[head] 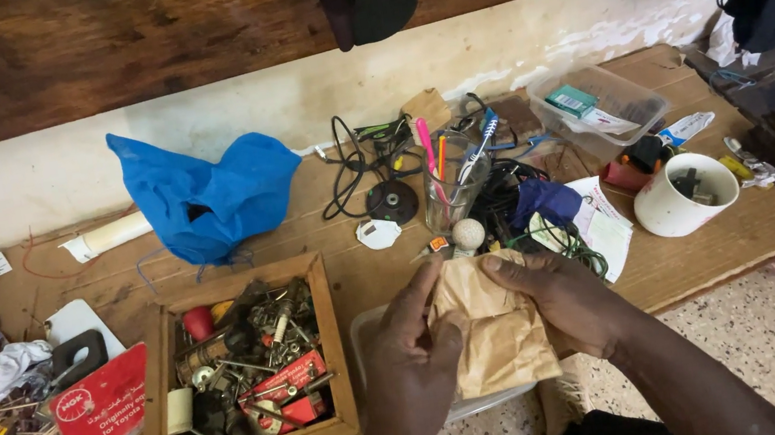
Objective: The person sorts small hardware and miscellaneous items on a low wooden table. They transfer items from a clear plastic container into a wooden box, then move contents from a white cup into the plastic container, and finally place a coiled black cable into the container.
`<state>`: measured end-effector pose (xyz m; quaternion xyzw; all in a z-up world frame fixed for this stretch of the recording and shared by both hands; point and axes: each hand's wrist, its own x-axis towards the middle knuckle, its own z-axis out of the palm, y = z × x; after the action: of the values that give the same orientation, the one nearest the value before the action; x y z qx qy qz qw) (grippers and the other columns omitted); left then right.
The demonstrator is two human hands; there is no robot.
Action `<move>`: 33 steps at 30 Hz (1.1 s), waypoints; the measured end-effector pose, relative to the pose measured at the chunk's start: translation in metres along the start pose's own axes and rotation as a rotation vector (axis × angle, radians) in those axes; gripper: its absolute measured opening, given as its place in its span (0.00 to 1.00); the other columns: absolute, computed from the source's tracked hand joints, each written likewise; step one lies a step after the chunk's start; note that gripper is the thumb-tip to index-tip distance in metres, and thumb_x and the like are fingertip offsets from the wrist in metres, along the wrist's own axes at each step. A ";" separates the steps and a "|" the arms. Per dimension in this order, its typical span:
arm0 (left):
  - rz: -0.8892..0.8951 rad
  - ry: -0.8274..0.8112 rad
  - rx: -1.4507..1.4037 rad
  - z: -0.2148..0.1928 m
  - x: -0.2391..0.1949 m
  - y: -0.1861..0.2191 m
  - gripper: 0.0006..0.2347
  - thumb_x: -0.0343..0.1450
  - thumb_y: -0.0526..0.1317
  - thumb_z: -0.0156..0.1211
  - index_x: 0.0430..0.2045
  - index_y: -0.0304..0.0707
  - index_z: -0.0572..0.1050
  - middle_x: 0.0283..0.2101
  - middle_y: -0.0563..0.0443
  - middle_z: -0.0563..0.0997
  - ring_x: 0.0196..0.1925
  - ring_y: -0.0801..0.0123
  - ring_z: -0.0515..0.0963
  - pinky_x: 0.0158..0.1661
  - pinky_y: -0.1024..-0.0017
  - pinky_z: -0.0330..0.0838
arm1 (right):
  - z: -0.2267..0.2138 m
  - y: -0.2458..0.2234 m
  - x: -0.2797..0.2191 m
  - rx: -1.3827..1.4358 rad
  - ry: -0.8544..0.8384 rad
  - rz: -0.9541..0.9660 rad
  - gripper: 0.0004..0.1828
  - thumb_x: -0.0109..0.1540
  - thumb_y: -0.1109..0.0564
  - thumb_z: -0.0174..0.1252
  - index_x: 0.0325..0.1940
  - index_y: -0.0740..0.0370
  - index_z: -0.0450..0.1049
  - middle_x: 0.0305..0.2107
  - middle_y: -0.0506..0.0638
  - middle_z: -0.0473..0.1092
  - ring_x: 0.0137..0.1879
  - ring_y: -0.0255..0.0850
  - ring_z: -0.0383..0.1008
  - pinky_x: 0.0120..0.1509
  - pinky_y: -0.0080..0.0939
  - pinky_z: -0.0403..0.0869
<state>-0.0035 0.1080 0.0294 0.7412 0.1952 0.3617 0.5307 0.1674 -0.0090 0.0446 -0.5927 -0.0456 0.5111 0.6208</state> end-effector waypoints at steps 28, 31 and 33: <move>-0.466 -0.096 -0.029 -0.025 -0.002 0.016 0.06 0.71 0.39 0.64 0.24 0.40 0.79 0.19 0.55 0.73 0.22 0.74 0.69 0.26 0.67 0.62 | -0.032 0.011 0.000 -0.383 -0.567 -0.047 0.28 0.60 0.55 0.72 0.63 0.63 0.79 0.45 0.50 0.83 0.48 0.42 0.83 0.52 0.46 0.81; -0.564 -0.114 -0.225 -0.031 -0.015 0.019 0.06 0.72 0.35 0.65 0.24 0.36 0.79 0.17 0.50 0.73 0.17 0.71 0.68 0.19 0.68 0.63 | -0.034 0.019 -0.016 -0.331 -0.560 -0.087 0.27 0.59 0.56 0.74 0.60 0.63 0.78 0.46 0.51 0.82 0.49 0.42 0.82 0.53 0.47 0.79; -0.617 -0.138 -0.313 -0.040 -0.027 0.031 0.06 0.73 0.33 0.64 0.24 0.33 0.78 0.14 0.45 0.73 0.11 0.67 0.68 0.12 0.68 0.64 | -0.035 0.028 -0.026 -0.324 -0.565 -0.144 0.18 0.60 0.55 0.74 0.51 0.62 0.80 0.42 0.49 0.81 0.47 0.40 0.81 0.50 0.44 0.77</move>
<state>-0.0534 0.1044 0.0565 0.5796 0.3157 0.1589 0.7342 0.1618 -0.0580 0.0265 -0.5139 -0.3384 0.5961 0.5158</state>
